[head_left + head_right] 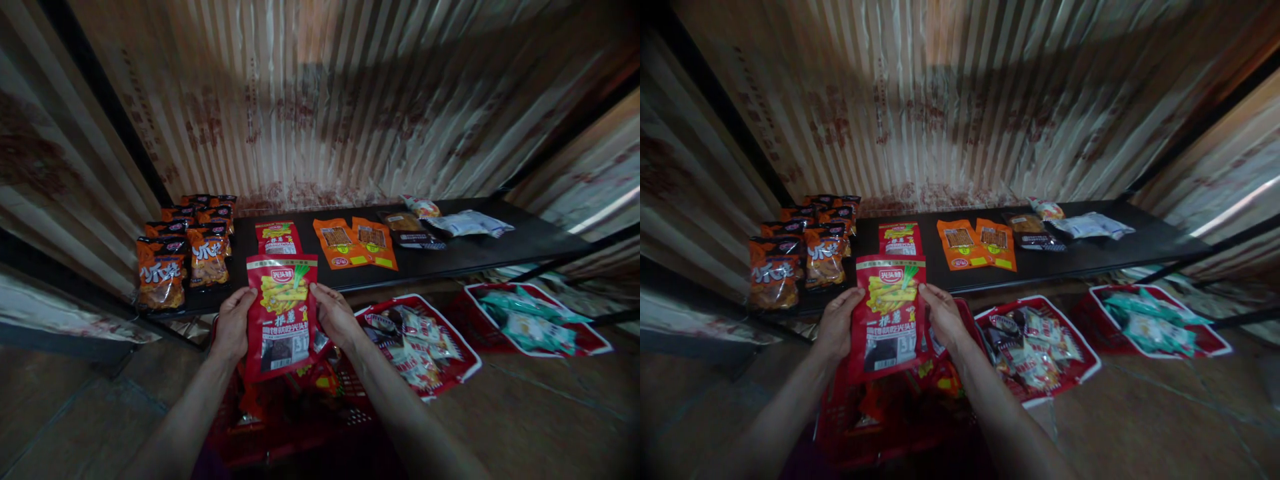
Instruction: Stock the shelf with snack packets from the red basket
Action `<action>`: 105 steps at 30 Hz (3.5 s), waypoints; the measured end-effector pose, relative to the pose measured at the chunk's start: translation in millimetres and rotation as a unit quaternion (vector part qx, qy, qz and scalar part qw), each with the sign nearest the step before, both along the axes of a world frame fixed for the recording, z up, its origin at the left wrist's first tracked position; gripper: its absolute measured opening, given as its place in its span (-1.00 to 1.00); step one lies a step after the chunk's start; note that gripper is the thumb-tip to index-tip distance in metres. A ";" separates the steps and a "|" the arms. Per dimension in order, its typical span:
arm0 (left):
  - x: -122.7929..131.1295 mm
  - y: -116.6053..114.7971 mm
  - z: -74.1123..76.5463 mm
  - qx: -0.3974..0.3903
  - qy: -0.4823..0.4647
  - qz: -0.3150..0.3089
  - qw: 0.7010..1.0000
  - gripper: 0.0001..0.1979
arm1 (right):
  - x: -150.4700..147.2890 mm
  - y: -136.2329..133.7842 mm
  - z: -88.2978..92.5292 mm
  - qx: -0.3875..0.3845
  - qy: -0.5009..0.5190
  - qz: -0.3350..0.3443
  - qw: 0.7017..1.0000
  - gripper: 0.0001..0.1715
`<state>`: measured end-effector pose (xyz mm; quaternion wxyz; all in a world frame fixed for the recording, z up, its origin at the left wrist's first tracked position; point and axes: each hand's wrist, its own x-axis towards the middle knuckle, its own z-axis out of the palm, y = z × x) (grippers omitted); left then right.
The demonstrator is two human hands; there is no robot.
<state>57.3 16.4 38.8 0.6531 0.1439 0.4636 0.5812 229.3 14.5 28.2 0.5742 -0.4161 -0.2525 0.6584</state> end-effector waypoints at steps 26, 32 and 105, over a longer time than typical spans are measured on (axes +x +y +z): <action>6.6 -0.7 -15.3 0.063 0.037 0.007 0.997 -0.68 | 3.8 0.9 3.4 -0.066 0.019 -0.077 0.995 -0.71; 4.1 -3.5 -13.4 0.066 0.033 -0.059 0.996 -0.68 | 7.9 4.7 1.3 -0.095 0.016 -0.098 0.990 -0.81; -0.1 3.1 -17.8 0.137 0.078 -0.025 0.987 -0.60 | -4.1 -17.8 -8.2 0.405 -0.659 -0.094 0.627 -0.48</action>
